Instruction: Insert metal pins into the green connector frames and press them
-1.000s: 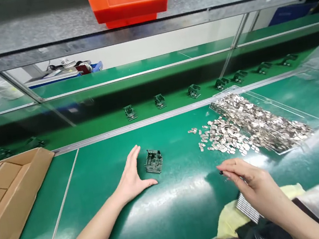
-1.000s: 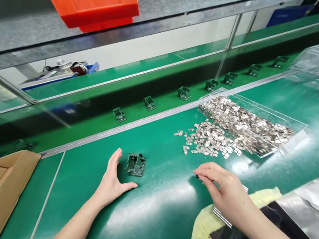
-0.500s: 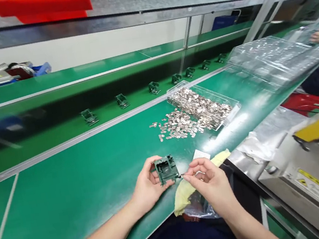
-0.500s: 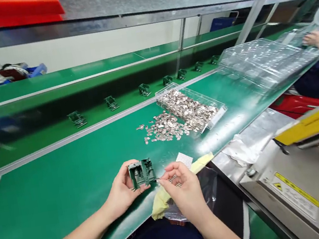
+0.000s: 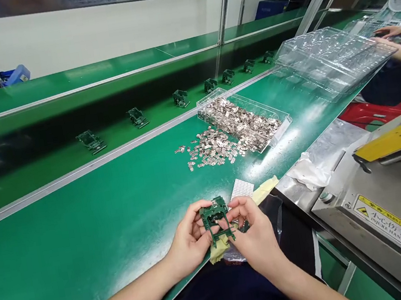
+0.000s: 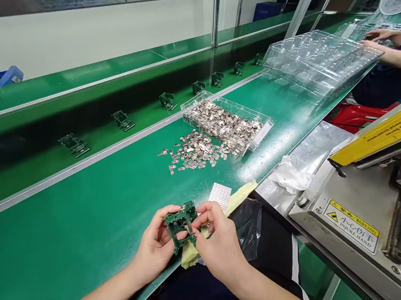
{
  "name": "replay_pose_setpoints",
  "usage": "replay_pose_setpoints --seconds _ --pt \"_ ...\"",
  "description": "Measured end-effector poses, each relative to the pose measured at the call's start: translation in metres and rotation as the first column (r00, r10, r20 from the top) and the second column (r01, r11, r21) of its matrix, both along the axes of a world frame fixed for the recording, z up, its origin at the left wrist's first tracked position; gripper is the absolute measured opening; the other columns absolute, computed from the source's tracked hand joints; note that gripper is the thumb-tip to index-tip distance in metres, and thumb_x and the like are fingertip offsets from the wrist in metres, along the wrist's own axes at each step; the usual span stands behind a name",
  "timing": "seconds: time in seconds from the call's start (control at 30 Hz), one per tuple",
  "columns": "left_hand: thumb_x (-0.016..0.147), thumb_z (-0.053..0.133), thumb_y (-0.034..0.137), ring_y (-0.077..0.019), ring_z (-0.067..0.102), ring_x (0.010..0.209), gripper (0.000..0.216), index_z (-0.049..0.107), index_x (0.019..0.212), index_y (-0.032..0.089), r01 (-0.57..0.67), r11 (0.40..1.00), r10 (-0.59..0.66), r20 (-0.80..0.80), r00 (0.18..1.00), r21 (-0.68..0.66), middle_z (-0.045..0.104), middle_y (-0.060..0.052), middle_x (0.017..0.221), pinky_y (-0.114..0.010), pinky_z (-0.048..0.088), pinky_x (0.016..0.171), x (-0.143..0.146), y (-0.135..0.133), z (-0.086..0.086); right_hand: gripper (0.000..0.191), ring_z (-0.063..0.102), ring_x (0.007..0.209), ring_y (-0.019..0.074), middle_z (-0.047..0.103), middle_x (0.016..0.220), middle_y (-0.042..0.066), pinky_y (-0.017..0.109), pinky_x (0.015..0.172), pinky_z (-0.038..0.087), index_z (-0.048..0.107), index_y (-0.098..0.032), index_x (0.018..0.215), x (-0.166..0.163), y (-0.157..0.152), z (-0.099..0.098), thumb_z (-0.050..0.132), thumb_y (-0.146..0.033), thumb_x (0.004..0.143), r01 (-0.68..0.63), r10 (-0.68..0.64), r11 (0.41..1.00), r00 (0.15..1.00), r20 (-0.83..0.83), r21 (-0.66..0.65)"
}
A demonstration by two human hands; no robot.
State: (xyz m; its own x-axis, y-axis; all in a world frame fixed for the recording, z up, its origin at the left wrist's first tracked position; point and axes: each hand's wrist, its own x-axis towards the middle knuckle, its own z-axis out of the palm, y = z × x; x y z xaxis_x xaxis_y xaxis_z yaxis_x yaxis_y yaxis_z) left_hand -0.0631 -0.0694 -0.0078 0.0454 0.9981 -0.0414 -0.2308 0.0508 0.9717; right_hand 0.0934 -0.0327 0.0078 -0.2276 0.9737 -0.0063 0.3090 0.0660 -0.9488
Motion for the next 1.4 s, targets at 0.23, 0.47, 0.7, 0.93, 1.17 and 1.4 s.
replay_pose_setpoints --seconds 0.23,0.47,0.7,0.93,1.17,1.4 --pt "0.091 0.054 0.020 -0.0068 0.061 0.079 0.029 0.048 0.117 0.028 -0.027 0.994 0.037 -0.087 0.996 0.106 0.062 0.000 0.098 -0.015 0.051 0.073 0.002 -0.001 -0.004 0.026 0.051 0.064 0.0151 0.062 0.072 -0.004 0.027 0.061 0.040 0.049 -0.024 0.099 -0.003 -0.003 -0.002 0.063 -0.020 0.077 0.014 -0.014 1.000 0.999 -0.040 -0.010" --pt "0.089 0.056 0.023 -0.0090 0.063 0.075 0.025 0.050 0.114 0.023 -0.128 0.989 0.139 -0.180 0.974 0.074 0.062 -0.004 0.102 -0.018 0.052 0.066 0.006 -0.004 0.000 0.023 0.056 0.075 0.0166 0.059 0.094 0.004 0.027 0.064 0.048 0.053 -0.023 0.102 0.000 -0.008 -0.009 0.064 -0.025 0.082 0.028 -0.031 0.999 0.984 -0.175 -0.016" --pt "0.088 0.056 0.022 -0.0077 0.058 0.067 0.025 0.049 0.112 0.022 -0.128 0.991 0.134 -0.210 0.969 0.041 0.060 0.001 0.083 -0.016 0.048 0.063 0.008 -0.009 0.000 0.025 0.058 0.080 0.0163 0.059 0.087 0.002 0.026 0.071 0.050 0.052 -0.021 0.095 -0.004 -0.009 -0.010 0.072 -0.025 0.079 -0.090 -0.038 0.969 0.868 -0.496 -0.231" --pt "0.087 0.055 0.018 -0.0086 0.056 0.067 0.028 0.049 0.114 0.023 -0.108 0.994 0.107 -0.231 0.967 0.006 0.058 0.002 0.077 -0.016 0.046 0.062 0.012 -0.013 0.003 0.027 0.057 0.080 0.0132 0.059 0.085 0.000 0.021 0.073 0.048 0.054 -0.021 0.092 0.001 -0.011 -0.004 0.076 -0.023 0.076 -0.098 -0.070 0.959 0.827 -0.557 -0.265" --pt "0.084 0.055 0.012 -0.0073 0.055 0.068 0.028 0.052 0.110 0.024 -0.097 0.995 0.103 -0.253 0.962 0.036 0.060 0.002 0.081 -0.015 0.046 0.063 0.022 -0.017 0.011 0.032 0.057 0.076 0.0131 0.058 0.082 -0.001 0.022 0.070 0.048 0.053 -0.021 0.089 0.008 -0.019 -0.006 0.080 -0.022 0.072 -0.078 -0.122 0.950 0.797 -0.591 -0.302" --pt "0.080 0.061 0.016 -0.0084 0.056 0.066 0.027 0.054 0.106 0.021 -0.109 0.994 0.106 -0.232 0.967 -0.002 0.062 0.000 0.084 -0.016 0.047 0.058 0.034 -0.017 0.017 0.033 0.052 0.070 0.0115 0.054 0.076 -0.003 0.020 0.064 0.045 0.050 -0.021 0.081 0.014 -0.026 -0.005 0.080 -0.019 0.069 -0.021 -0.199 0.938 0.782 -0.590 -0.345"
